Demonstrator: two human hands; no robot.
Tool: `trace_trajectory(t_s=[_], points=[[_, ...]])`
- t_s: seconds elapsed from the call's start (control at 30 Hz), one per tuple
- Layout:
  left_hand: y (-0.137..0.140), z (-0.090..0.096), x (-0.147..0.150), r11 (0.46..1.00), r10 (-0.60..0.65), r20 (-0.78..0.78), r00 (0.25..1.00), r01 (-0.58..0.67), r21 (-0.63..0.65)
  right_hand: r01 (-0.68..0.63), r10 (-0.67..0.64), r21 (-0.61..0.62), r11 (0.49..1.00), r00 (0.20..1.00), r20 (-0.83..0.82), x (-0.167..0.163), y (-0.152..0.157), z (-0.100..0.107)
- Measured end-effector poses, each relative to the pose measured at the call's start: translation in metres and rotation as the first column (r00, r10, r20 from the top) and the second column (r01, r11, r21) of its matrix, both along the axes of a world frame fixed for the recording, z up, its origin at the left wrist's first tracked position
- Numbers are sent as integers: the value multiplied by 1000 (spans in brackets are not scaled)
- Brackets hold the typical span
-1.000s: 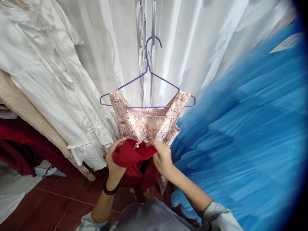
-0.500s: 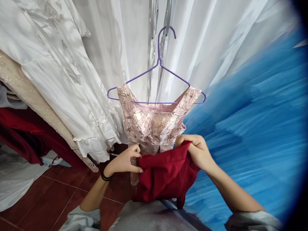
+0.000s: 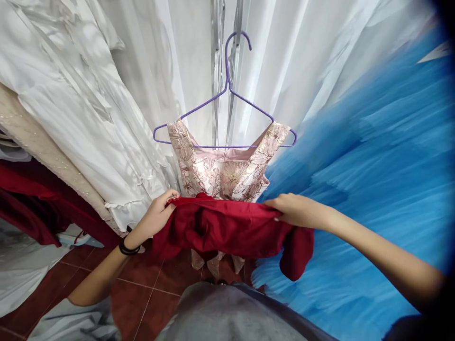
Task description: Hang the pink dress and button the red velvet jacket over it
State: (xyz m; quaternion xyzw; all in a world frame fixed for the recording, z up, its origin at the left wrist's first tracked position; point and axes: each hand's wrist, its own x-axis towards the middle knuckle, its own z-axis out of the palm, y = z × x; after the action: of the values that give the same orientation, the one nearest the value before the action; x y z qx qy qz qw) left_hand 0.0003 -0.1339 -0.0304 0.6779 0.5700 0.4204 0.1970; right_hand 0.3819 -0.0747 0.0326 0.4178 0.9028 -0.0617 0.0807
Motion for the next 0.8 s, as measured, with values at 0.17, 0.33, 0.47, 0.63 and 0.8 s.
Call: trace_trajectory(t_s=[0.17, 0.33, 0.47, 0.63, 0.8], points=[[-1, 27, -11, 996, 46, 247, 968, -64, 65, 374, 52, 473, 798, 738, -673, 5, 15, 16], [-8, 35, -12, 1000, 0, -87, 996, 1, 15, 182, -32, 134, 974, 701, -713, -2, 34, 2], [-18, 36, -22, 969, 219, 38, 975, -222, 105, 19, -98, -146, 989, 828, -552, -23, 39, -30], [-56, 61, -25, 837, 477, 521, 708, -547, -22, -318, 99, -243, 916, 768, -632, -100, 21, -67], [-80, 83, -39, 788, 562, 546, 622, -603, -123, -538, 409, -208, 817, 795, -448, -218, 9, -83]])
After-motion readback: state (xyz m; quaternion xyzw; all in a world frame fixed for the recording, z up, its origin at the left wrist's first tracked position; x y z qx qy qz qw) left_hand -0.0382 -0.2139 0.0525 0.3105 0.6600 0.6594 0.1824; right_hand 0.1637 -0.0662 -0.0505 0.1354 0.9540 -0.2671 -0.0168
